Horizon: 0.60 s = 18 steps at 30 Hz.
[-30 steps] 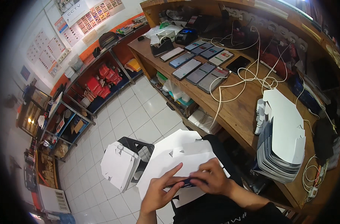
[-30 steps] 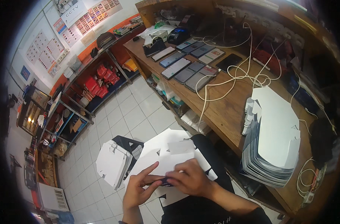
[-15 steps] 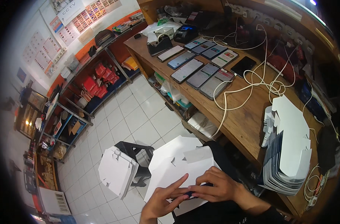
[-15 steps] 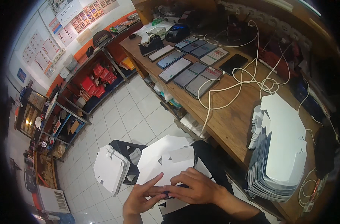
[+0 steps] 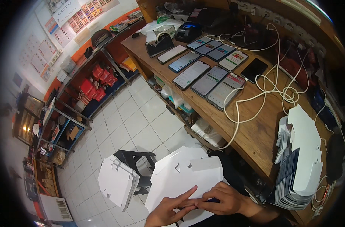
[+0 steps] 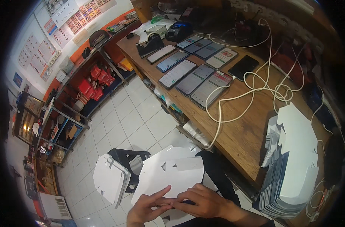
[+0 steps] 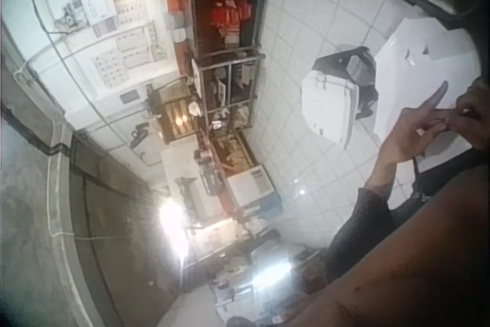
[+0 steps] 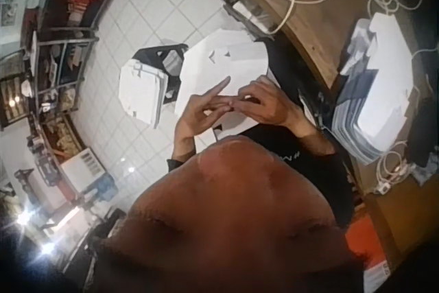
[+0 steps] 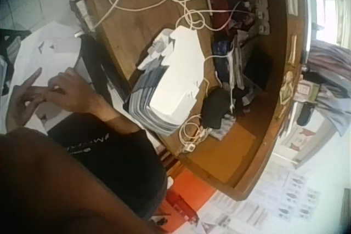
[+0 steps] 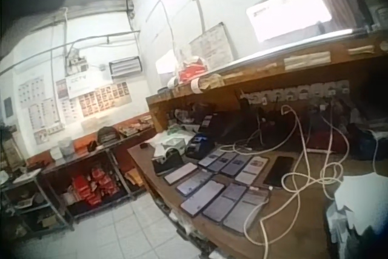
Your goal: The person assembles cardboard boxes by hand, folding and securing the flaps together. The person handles the flat cardboard templates one by one, folding the sides and inserting tabs into slots to form the box structure, then places the assembled boxes into a stack.
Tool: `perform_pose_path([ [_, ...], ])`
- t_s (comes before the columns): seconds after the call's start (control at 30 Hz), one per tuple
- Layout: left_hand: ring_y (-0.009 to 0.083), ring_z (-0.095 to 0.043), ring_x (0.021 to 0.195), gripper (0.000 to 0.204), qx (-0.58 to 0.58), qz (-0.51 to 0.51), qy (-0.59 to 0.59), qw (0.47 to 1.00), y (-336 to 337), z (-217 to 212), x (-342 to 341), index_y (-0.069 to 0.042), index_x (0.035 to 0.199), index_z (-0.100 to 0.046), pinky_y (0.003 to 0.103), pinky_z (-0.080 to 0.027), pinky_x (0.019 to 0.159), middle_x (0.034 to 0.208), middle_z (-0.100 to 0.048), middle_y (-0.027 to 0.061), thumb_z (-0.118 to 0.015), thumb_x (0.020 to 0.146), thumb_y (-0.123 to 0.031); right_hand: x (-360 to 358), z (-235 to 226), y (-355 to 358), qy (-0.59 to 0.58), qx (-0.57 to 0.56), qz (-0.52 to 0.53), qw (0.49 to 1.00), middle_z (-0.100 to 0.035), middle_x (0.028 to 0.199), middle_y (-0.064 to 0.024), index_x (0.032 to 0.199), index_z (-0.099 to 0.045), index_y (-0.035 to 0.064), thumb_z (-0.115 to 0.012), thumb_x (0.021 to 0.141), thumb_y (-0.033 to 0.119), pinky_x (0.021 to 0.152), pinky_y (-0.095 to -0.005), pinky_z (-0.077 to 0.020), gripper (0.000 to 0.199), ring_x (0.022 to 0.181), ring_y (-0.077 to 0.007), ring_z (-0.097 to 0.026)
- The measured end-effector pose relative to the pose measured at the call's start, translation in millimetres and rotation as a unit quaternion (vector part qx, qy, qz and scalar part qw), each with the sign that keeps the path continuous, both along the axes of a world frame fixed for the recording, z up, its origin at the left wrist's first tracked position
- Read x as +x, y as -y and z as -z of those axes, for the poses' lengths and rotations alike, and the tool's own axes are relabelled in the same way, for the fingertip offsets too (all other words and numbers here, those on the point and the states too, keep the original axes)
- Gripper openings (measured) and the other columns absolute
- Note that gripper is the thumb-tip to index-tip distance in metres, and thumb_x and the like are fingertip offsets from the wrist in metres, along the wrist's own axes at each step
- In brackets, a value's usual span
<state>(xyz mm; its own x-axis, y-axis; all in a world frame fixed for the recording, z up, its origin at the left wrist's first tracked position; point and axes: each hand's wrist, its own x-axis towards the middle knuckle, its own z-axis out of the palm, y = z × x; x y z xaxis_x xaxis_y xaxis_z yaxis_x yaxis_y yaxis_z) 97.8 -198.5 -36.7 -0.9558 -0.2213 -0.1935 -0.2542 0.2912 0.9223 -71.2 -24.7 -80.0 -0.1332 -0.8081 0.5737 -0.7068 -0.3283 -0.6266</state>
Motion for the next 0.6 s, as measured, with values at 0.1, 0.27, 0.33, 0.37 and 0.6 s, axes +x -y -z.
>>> perform_pose_path([
  [0.1,0.0208,-0.075,0.099,0.069,0.025,-0.020,0.032,0.999,3.4,-2.1,-5.8,-0.005,0.149,-0.049,0.030,-0.058,0.087,0.112,-0.077,0.0123,-0.078,0.087,-0.001,3.9,6.5,3.1,0.001,-0.005,0.051,0.999,-0.065,0.100,-0.0010,0.115,-0.076,0.0130,-0.075,0.088,0.012,0.070,-0.0295,-0.0434,0.027,0.078,-0.0146,-0.061],
  [0.27,0.0222,-0.074,0.096,0.068,0.129,-0.028,0.063,0.989,7.9,-14.3,-17.6,-0.008,0.151,-0.048,0.039,-0.057,0.093,0.103,-0.077,0.0118,-0.074,0.089,-0.001,-0.9,12.7,7.7,0.000,0.002,0.022,1.000,-0.065,0.098,0.0009,0.117,-0.076,0.0164,-0.078,0.085,0.017,0.070,-0.0279,-0.0427,0.031,0.079,-0.0127,-0.062],
  [0.33,0.0205,-0.074,0.093,0.072,0.132,-0.003,0.053,0.990,11.0,-8.7,-16.4,-0.005,0.154,-0.043,0.032,-0.060,0.083,0.106,-0.077,0.0144,-0.076,0.089,-0.002,-5.7,13.1,4.2,-0.038,0.025,0.015,0.999,-0.067,0.096,0.0044,0.112,-0.078,0.0207,-0.084,0.079,0.022,0.070,-0.0260,-0.0418,0.034,0.077,-0.0103,-0.061],
  [0.37,0.0207,-0.074,0.092,0.072,0.129,0.010,0.026,0.991,11.3,-7.7,-17.0,-0.005,0.153,-0.045,0.032,-0.060,0.082,0.105,-0.077,0.0140,-0.076,0.088,-0.002,-3.9,13.3,3.1,-0.052,0.023,0.018,0.998,-0.067,0.096,0.0039,0.112,-0.077,0.0202,-0.083,0.079,0.023,0.074,-0.0276,-0.0430,0.033,0.079,-0.0106,-0.062],
  [0.6,0.0238,-0.074,0.081,0.066,-0.024,0.054,-0.006,0.998,15.6,-24.3,-11.6,-0.005,0.142,-0.058,0.033,-0.057,0.073,0.096,-0.078,0.0106,-0.079,0.081,0.005,6.3,0.4,13.5,0.020,0.042,-0.043,0.998,-0.061,0.101,-0.0222,0.110,-0.064,-0.0062,-0.066,0.099,0.029,0.077,-0.0502,-0.0487,0.038,0.089,-0.0379,-0.061],
])
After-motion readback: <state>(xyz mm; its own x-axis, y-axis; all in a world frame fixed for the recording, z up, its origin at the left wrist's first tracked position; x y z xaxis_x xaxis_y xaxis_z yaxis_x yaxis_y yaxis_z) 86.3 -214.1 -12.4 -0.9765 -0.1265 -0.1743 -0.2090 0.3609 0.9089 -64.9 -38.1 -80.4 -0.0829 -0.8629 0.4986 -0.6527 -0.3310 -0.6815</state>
